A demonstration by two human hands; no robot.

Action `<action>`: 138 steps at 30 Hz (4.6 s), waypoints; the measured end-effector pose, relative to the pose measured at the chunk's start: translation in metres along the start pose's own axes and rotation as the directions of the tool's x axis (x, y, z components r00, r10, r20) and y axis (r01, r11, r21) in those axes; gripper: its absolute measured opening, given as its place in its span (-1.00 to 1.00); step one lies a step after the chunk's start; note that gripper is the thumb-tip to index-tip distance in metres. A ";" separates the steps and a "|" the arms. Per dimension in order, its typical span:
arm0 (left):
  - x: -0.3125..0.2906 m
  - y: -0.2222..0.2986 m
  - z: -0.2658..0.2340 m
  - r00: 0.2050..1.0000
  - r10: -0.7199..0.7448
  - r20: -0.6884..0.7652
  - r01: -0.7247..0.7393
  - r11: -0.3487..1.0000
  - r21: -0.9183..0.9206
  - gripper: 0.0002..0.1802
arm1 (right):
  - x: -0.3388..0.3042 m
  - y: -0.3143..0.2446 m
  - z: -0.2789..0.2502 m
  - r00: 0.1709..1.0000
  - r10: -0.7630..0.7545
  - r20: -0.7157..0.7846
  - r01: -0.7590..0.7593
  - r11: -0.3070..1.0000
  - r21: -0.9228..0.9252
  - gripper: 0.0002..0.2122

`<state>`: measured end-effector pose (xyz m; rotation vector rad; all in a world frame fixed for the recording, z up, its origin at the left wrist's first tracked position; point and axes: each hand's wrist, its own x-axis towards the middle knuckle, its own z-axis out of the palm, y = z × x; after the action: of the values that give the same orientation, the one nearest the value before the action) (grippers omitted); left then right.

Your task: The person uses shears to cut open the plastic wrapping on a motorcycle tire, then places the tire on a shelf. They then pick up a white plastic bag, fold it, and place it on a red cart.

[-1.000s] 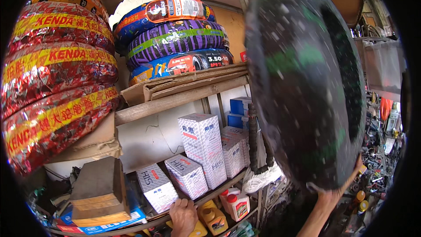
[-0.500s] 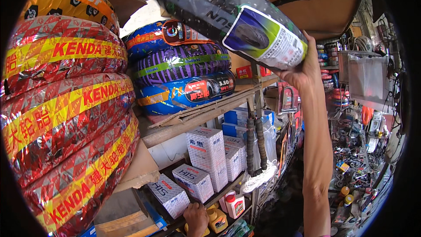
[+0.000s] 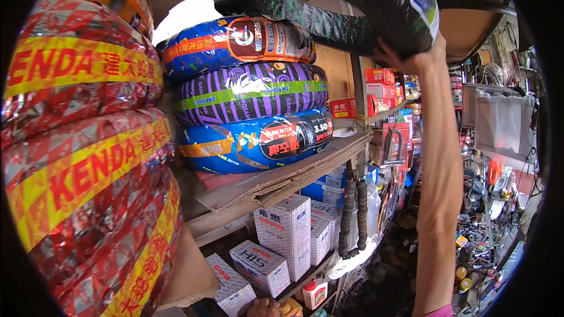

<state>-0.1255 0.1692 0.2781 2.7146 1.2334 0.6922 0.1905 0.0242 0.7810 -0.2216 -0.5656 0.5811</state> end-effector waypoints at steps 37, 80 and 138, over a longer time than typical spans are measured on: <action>0.008 0.007 -0.018 0.905 0.115 -0.410 -0.155 0.986 -0.067 -0.92 | 0.000 -0.016 -0.017 0.992 -0.061 0.112 0.069 0.996 -0.064 -0.48; 0.011 0.023 -0.020 0.875 0.041 -0.483 -0.110 0.987 -0.116 -0.91 | -0.050 -0.002 -0.059 0.698 -0.318 0.641 0.716 0.305 -0.629 0.03; 0.002 -0.015 0.021 0.912 0.137 -0.388 -0.242 0.941 -0.236 -0.59 | 0.129 0.064 0.026 0.580 -0.346 0.737 0.468 -0.598 -0.650 -0.02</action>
<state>-0.1260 0.1828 0.2560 2.5594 0.8395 1.3390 0.2357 0.1520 0.8370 -1.5216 -1.0536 -1.2343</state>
